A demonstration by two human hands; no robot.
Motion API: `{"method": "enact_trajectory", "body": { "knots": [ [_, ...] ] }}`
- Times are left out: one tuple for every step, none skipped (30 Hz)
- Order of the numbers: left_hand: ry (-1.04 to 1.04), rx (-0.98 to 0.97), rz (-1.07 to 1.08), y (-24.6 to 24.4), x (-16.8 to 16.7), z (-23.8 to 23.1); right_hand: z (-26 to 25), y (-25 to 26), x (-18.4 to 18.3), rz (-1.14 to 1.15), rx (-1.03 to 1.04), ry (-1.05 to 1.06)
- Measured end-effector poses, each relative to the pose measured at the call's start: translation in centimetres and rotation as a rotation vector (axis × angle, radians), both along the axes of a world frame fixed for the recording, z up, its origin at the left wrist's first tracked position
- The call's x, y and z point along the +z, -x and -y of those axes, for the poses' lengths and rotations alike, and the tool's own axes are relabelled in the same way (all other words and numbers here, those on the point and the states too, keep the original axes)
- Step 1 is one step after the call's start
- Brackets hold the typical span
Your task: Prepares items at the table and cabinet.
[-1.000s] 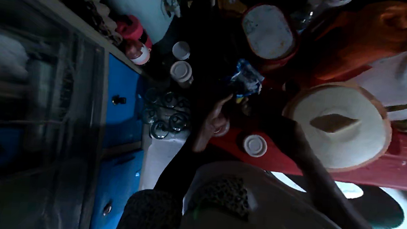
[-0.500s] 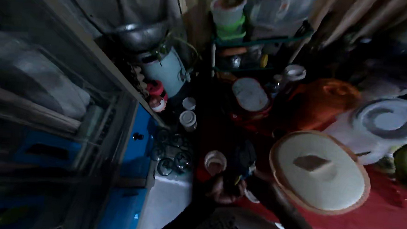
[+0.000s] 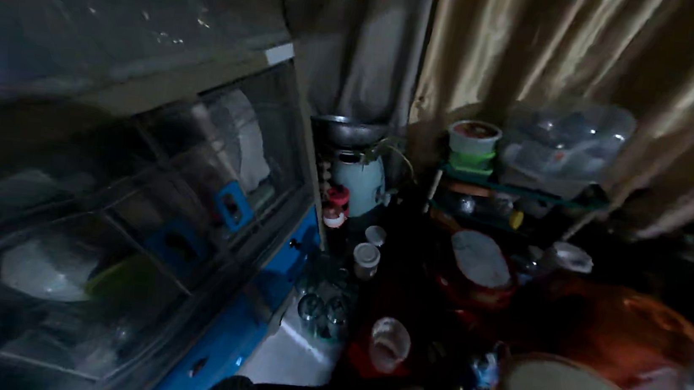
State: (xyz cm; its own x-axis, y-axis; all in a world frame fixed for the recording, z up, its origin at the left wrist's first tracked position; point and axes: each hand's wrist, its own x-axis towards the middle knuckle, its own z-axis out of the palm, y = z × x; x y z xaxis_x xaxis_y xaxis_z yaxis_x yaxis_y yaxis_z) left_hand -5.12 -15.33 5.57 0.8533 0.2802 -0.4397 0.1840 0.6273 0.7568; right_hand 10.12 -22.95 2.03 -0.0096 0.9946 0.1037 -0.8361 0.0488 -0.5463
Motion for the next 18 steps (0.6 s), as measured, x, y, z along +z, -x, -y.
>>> {"method": "enact_trajectory", "body": {
  "knots": [
    [-0.084,-0.062,-0.082,0.1,3.4,-0.6,0.1,-0.1,0.2,-0.007,-0.051,-0.028],
    [-0.182,-0.117,-0.105,0.3,5.5,-1.1,0.4,-0.1,1.1,-0.024,-0.125,-0.004],
    [-0.337,-0.116,-0.067,0.7,6.9,-2.0,0.7,0.1,2.5,-0.047,-0.196,0.023],
    [-0.568,-0.062,-0.002,1.3,8.2,-3.4,0.7,-0.3,3.1,-0.08,-0.21,0.016],
    [-0.853,0.052,0.03,2.0,10.0,-5.2,0.7,-0.9,3.4,-0.059,-0.199,-0.001],
    [-1.126,0.176,0.003,3.0,12.8,-7.3,0.7,-1.5,3.6,-0.016,-0.171,-0.035],
    [-1.387,0.295,-0.096,4.3,16.1,-9.5,0.7,-2.1,3.3,0.012,-0.149,-0.063],
    [-1.628,0.415,-0.244,5.7,19.4,-11.5,0.7,-2.6,2.8,0.017,-0.131,-0.082],
    [-1.84,0.542,-0.396,7.2,21.9,-13.6,0.7,-2.8,2.5,0.011,-0.131,-0.085],
    [-2.052,0.709,-0.507,8.8,23.9,-15.3,0.6,-2.9,2.2,0.004,-0.116,-0.109],
    [-2.201,0.83,-0.608,10.5,25.7,-16.2,0.5,-2.8,2.1,-0.009,-0.104,-0.115],
    [-2.286,0.898,-0.719,12.1,27.6,-16.1,0.5,-2.4,2.4,-0.039,-0.107,-0.103],
    [-2.278,0.915,-0.862,12.8,30.2,-14.4,0.5,-1.7,3.0,-0.064,-0.126,-0.07],
    [-2.188,0.907,-0.997,12.6,32.9,-11.4,0.6,-1.0,3.5,-0.071,-0.173,-0.016],
    [-2.056,0.87,-1.113,11.8,35.6,-8.3,0.6,-0.5,3.9,-0.08,-0.195,0.01],
    [-1.935,0.828,-1.186,10.8,37.9,-5.4,0.5,-0.2,4.0,-0.085,-0.199,0.007],
    [-1.867,0.801,-1.22,10.1,39.3,-3.5,0.2,-0.2,3.5,-0.076,-0.182,-0.016],
    [-1.837,0.783,-1.241,9.6,40.2,-2.5,-0.2,-0.6,2.8,-0.058,-0.154,-0.046]
  ]
}}
